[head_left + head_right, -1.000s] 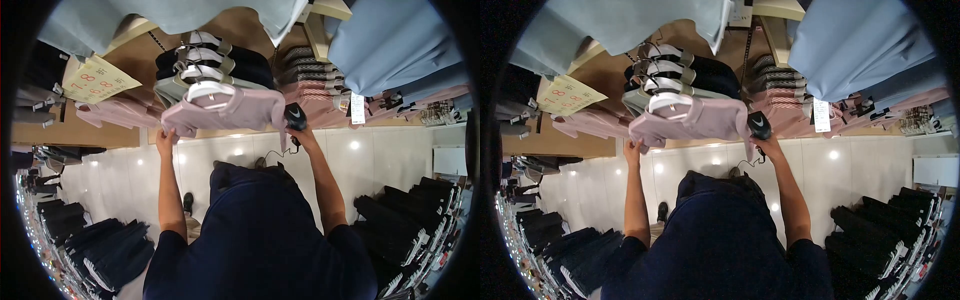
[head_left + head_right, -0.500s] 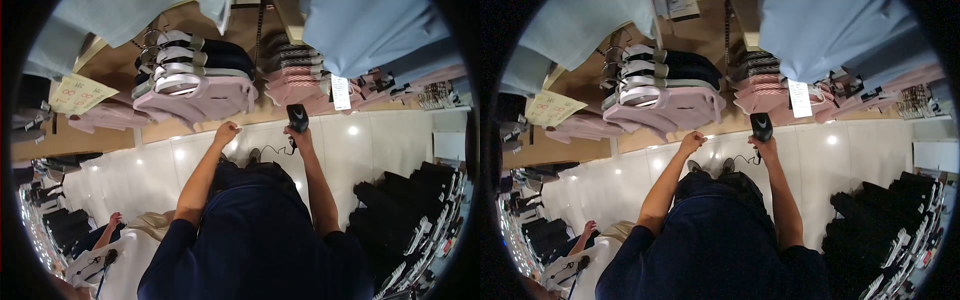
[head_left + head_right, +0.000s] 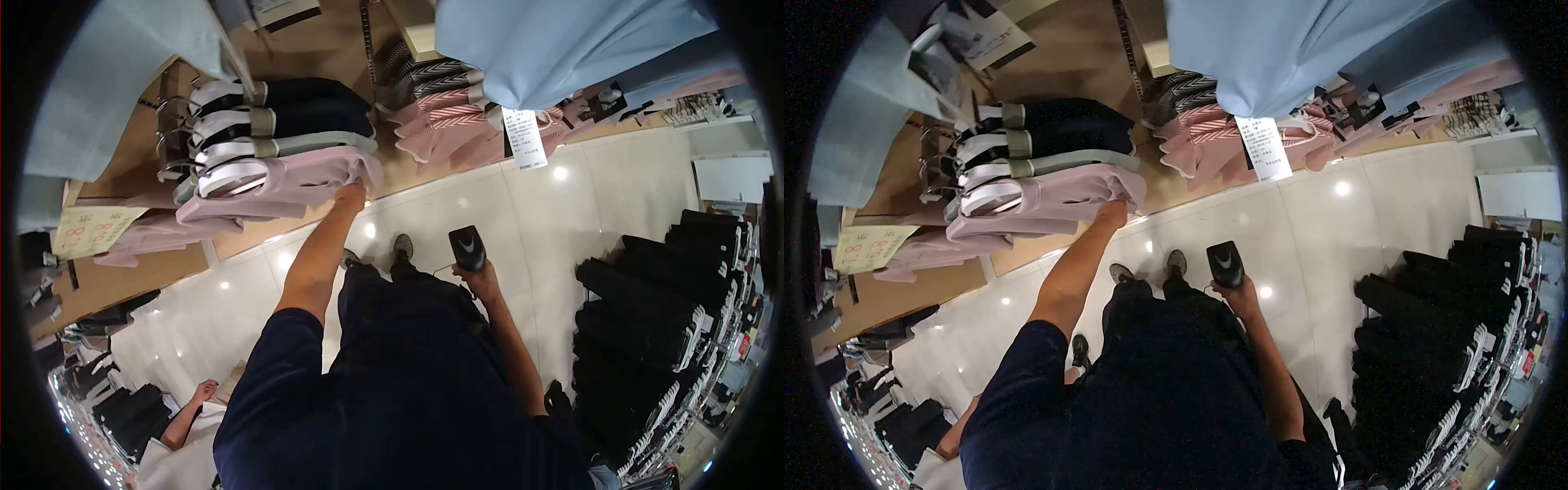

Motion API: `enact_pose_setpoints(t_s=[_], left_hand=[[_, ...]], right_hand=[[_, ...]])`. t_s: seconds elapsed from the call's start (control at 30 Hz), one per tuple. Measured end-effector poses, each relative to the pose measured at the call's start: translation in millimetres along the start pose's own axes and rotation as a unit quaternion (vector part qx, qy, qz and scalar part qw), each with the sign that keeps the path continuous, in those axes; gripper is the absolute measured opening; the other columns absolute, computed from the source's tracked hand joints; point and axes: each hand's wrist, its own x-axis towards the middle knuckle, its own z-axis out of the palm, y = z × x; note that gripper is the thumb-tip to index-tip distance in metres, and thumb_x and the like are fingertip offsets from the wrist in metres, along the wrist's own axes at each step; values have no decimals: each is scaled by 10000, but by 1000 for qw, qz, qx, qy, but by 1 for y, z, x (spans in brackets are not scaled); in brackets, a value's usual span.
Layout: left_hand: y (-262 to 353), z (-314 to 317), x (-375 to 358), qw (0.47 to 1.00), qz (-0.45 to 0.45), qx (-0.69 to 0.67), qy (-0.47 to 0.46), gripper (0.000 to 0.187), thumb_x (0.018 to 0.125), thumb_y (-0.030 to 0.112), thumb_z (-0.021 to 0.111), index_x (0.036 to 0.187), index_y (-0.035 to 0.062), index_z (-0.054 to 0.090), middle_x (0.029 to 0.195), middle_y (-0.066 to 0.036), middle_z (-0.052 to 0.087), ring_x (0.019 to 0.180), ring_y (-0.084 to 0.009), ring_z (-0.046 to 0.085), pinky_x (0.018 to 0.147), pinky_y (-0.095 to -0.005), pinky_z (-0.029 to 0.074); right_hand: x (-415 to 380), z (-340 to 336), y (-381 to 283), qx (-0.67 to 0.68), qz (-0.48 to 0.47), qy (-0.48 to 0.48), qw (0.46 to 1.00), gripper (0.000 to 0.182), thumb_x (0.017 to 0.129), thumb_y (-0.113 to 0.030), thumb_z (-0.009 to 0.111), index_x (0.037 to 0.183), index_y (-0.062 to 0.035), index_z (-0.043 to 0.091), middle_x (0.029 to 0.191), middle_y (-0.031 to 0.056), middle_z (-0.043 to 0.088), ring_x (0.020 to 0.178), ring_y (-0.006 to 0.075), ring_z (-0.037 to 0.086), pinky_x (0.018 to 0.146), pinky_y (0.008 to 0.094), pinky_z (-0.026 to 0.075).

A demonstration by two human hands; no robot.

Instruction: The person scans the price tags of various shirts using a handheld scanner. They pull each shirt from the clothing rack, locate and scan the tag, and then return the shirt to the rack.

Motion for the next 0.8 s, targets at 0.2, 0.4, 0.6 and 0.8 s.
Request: enact_pose_setpoints(t_s=[0.2, 0.4, 0.6, 0.8], left_hand=[[12, -30, -92, 989, 113, -74, 53, 312, 887, 116, 595, 1180, 33, 660, 960, -226, 714, 938, -354, 691, 793, -481, 547], [28, -35, -75, 992, 127, 1, 19, 425, 936, 111, 505, 1353, 151, 577, 1036, -198, 716, 982, -336, 694, 828, -480, 543], [24, -8, -2, 985, 163, 61, 13, 308, 934, 126, 490, 1154, 13, 675, 1108, -211, 698, 1015, -339, 691, 870, -436, 548], [69, -138, -139, 914, 182, -359, -46, 223, 930, 181, 618, 869, -27, 673, 846, -149, 745, 797, -250, 724, 722, -359, 537]], right_hand=[[9, 16, -5, -52, -75, 20, 996, 338, 797, -220, 836, 984, 13, 678, 870, 92, 721, 796, 155, 662, 743, 323, 532], [38, 40, -5, -29, -102, -25, 994, 358, 805, -171, 839, 1063, 18, 678, 968, 97, 736, 905, 145, 668, 846, 314, 530], [27, 36, -20, -53, -136, 20, 989, 350, 804, -152, 843, 1055, 23, 675, 981, 88, 742, 907, 125, 667, 826, 312, 539], [45, 50, -7, -16, -139, 9, 990, 537, 745, -137, 879, 1184, 13, 608, 1063, 97, 718, 975, 151, 662, 885, 305, 527]])
